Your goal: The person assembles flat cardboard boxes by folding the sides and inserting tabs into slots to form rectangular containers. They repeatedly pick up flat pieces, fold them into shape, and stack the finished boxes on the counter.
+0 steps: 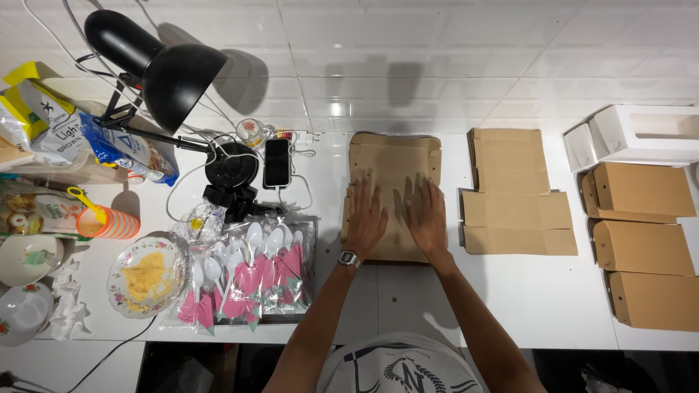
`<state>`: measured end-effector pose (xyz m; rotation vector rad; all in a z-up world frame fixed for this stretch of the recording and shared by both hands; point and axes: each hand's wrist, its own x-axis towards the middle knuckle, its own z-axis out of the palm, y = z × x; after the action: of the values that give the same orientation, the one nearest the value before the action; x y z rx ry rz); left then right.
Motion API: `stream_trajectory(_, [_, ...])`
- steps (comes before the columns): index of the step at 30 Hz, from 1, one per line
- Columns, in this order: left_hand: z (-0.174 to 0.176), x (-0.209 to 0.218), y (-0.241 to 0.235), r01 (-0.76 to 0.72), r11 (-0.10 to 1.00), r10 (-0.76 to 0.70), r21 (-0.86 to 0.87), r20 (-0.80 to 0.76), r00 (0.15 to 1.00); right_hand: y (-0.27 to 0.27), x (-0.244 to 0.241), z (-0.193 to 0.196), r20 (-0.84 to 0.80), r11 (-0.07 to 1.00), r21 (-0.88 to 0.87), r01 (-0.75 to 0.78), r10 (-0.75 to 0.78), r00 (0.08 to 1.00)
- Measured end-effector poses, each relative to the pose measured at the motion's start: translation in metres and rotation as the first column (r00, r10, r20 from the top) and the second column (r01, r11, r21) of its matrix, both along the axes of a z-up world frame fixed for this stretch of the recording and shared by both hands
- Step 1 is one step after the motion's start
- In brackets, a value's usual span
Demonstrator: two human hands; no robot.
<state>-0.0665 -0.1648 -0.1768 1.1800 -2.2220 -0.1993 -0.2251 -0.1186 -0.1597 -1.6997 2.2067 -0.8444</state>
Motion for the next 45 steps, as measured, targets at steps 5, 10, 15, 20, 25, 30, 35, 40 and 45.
stream_trajectory(5, [-0.066,0.011,-0.018,-0.045,0.954,0.054,0.296,-0.023,0.998,0.003,-0.007,-0.060,0.016,0.984,0.161,0.073,-0.076,0.997])
stream_trajectory(10, [-0.039,0.010,-0.025,-0.001,0.863,0.226,0.505,-0.384,0.895,-0.006,-0.015,-0.048,0.326,0.982,0.134,0.137,-0.174,0.929])
stream_trajectory(15, [0.055,-0.011,-0.047,-0.033,0.993,0.051,0.112,-0.166,0.985,-0.052,-0.028,-0.012,0.032,0.979,-0.197,0.051,-0.045,0.998])
stream_trajectory(20, [-0.068,-0.032,-0.139,0.000,0.994,0.010,-0.109,0.092,0.996,-0.115,-0.045,-0.031,-0.183,0.995,0.095,-0.030,0.047,0.982])
stream_trajectory(25, [-0.104,-0.029,-0.165,0.078,0.985,-0.071,-0.152,0.050,0.996,-0.130,-0.058,-0.068,-0.232,0.986,0.164,-0.030,0.068,0.970])
stream_trajectory(30, [-0.094,-0.022,-0.171,0.103,0.995,-0.102,-0.002,-0.069,0.992,-0.134,-0.064,-0.082,-0.196,0.995,0.097,-0.016,0.035,0.980])
stream_trajectory(35, [-0.072,-0.019,-0.163,0.095,0.982,-0.085,0.165,-0.071,0.994,-0.130,-0.065,-0.066,-0.114,0.994,0.103,-0.033,0.045,0.992])
stream_trajectory(40, [0.012,-0.006,-0.080,0.080,0.987,-0.072,0.136,-0.064,0.995,-0.081,-0.054,-0.052,-0.411,0.962,-0.245,-0.119,0.008,0.911])
stream_trajectory(45, [0.055,0.015,0.023,0.031,0.999,-0.031,-0.041,-0.018,0.999,0.032,-0.016,-0.049,-0.292,0.987,-0.037,-0.158,0.140,0.946])
